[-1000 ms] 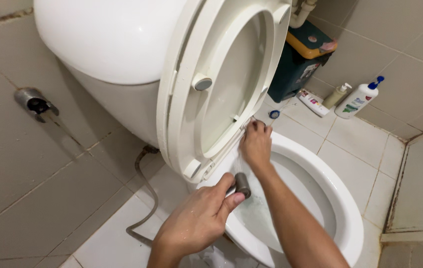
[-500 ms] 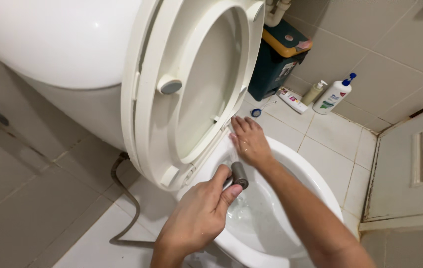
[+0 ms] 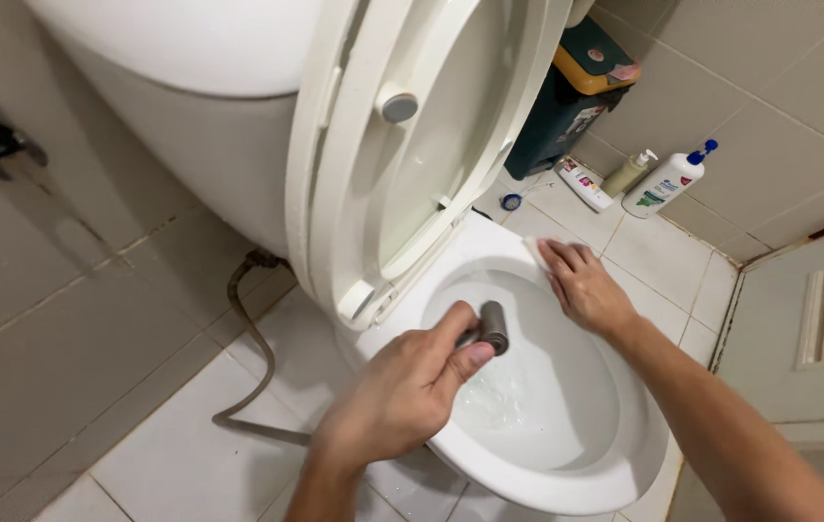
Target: The person cleans a toilet using a handheld bidet sprayer and a toilet brush. They rinse the toilet seat, lid, and bowl with water, then scrub the interior of the bowl with the brush while continuing to spray water.
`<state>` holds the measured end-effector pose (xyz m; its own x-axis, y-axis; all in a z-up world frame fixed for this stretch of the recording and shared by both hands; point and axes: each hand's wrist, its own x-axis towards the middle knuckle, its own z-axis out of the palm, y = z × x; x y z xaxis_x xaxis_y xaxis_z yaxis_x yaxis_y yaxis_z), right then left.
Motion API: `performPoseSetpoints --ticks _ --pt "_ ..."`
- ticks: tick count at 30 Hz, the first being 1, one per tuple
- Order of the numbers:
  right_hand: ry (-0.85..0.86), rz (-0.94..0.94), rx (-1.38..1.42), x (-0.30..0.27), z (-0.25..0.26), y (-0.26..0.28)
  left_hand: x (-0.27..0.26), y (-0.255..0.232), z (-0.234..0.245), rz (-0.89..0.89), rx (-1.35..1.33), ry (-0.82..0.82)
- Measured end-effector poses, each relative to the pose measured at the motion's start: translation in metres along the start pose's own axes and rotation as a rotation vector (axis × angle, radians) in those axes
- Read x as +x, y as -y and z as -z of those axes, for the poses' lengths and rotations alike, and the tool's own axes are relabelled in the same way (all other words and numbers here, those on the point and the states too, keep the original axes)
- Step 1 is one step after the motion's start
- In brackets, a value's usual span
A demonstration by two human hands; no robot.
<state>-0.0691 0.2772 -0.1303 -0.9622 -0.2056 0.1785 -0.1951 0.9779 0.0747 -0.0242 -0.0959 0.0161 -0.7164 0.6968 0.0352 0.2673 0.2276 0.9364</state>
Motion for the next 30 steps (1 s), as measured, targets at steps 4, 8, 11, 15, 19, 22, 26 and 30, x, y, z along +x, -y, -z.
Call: performPoseSetpoints --ticks 4,8,11,15,19,22,26,30 --pt "-0.077 0.323 0.025 -0.013 -0.002 -0.018 -0.001 0.005 -0.017 -0.009 0.004 0.168" --pt "0.165 0.377 0.041 -0.085 0.018 -0.035 -0.008 0.007 -0.024 0.098 0.115 0.312" --pt "0.382 0.435 -0.059 -0.107 0.027 -0.040 -0.011 0.003 -0.019 0.141 0.139 0.346" --pt "0.182 0.573 -0.028 -0.052 0.018 -0.044 -0.012 0.001 -0.018 0.123 0.137 0.346" --pt "0.226 0.592 -0.196 -0.012 0.011 -0.038 -0.004 -0.002 -0.029 0.069 0.150 0.302" --pt "0.284 0.350 -0.415 -0.054 0.022 -0.023 0.003 -0.002 -0.042 0.021 0.114 0.332" --pt "0.389 0.137 -0.415 -0.108 0.046 -0.003 0.006 -0.003 -0.046 0.048 0.105 0.432" --pt "0.205 0.181 -0.253 -0.072 0.038 0.002 0.003 -0.002 -0.044 -0.006 0.141 0.392"
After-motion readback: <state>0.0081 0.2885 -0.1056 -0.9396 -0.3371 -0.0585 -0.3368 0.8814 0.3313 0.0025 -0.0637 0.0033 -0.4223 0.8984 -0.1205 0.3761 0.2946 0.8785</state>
